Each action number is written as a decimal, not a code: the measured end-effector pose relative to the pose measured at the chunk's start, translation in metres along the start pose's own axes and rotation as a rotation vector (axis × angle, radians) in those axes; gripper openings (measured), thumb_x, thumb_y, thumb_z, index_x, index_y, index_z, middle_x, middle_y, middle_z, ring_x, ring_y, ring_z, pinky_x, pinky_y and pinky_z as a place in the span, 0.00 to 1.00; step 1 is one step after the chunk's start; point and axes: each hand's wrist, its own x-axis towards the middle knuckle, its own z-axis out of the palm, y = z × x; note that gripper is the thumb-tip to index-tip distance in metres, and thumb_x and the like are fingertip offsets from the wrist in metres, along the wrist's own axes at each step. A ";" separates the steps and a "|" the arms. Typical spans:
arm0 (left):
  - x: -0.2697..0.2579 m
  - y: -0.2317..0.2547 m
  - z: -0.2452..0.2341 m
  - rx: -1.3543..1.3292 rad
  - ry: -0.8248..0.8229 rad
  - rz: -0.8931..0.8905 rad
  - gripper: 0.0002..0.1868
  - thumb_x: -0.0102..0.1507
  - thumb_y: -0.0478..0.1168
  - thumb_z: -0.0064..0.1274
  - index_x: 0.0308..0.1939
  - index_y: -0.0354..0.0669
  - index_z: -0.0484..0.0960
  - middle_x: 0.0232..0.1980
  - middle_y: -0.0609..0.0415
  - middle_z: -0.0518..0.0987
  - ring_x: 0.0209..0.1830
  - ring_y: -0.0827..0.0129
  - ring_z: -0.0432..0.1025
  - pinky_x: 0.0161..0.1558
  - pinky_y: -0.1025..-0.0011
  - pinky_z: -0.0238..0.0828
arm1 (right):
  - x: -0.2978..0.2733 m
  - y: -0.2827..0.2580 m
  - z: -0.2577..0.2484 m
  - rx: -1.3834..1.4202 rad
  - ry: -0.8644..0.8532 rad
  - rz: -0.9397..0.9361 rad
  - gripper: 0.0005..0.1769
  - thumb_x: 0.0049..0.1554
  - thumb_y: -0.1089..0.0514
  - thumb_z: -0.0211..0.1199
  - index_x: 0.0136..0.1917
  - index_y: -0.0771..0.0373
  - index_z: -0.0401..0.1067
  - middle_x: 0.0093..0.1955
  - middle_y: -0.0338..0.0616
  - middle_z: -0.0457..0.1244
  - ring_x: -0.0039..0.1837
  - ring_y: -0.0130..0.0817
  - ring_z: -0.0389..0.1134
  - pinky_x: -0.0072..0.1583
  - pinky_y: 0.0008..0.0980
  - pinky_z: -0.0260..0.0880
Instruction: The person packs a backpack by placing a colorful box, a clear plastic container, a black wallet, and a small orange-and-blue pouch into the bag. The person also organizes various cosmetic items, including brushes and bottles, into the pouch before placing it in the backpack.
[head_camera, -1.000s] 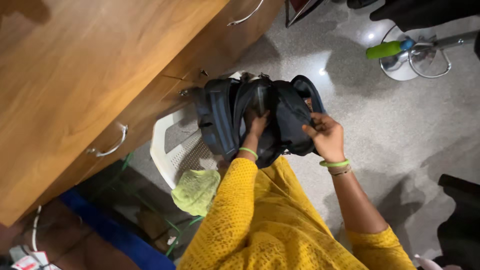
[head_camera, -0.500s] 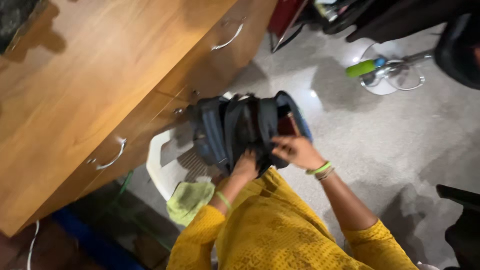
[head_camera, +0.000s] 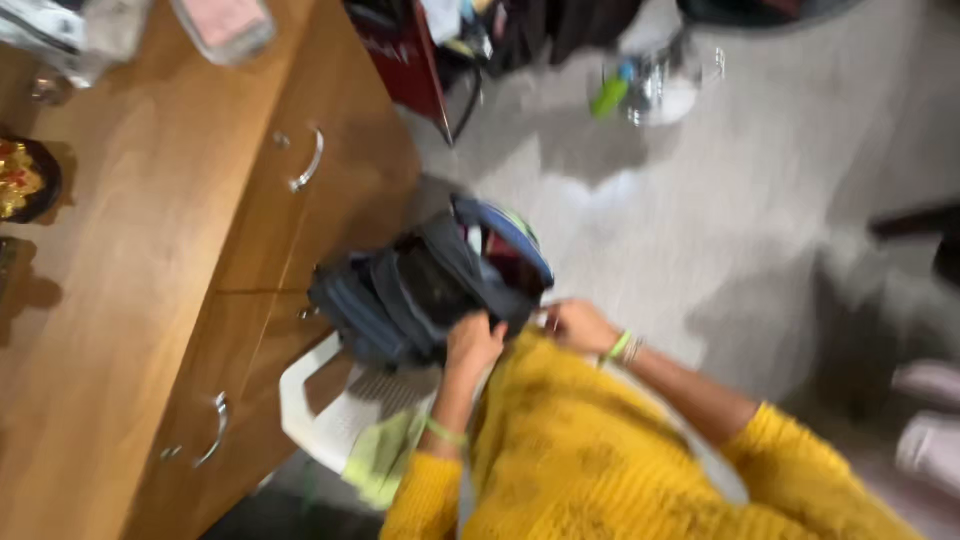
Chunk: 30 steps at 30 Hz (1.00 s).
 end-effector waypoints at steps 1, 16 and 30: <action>-0.009 -0.009 0.005 0.011 -0.001 0.024 0.23 0.67 0.55 0.56 0.46 0.35 0.81 0.53 0.39 0.81 0.55 0.44 0.75 0.59 0.52 0.71 | -0.013 0.000 0.006 0.036 0.054 0.022 0.18 0.51 0.59 0.64 0.55 0.60 0.79 0.40 0.53 0.70 0.41 0.47 0.73 0.46 0.42 0.73; -0.045 0.030 -0.023 0.205 -0.359 -0.085 0.27 0.62 0.59 0.60 0.41 0.33 0.85 0.48 0.35 0.82 0.51 0.44 0.75 0.54 0.50 0.71 | -0.099 0.064 -0.038 0.206 0.226 0.170 0.17 0.53 0.61 0.63 0.56 0.62 0.77 0.43 0.50 0.72 0.39 0.37 0.74 0.46 0.35 0.75; 0.114 0.310 0.003 0.136 -0.380 0.359 0.25 0.60 0.53 0.59 0.50 0.36 0.80 0.51 0.36 0.80 0.54 0.42 0.74 0.55 0.52 0.70 | -0.051 0.238 -0.233 0.043 0.306 0.221 0.16 0.55 0.56 0.64 0.56 0.61 0.78 0.39 0.53 0.70 0.39 0.46 0.72 0.46 0.41 0.73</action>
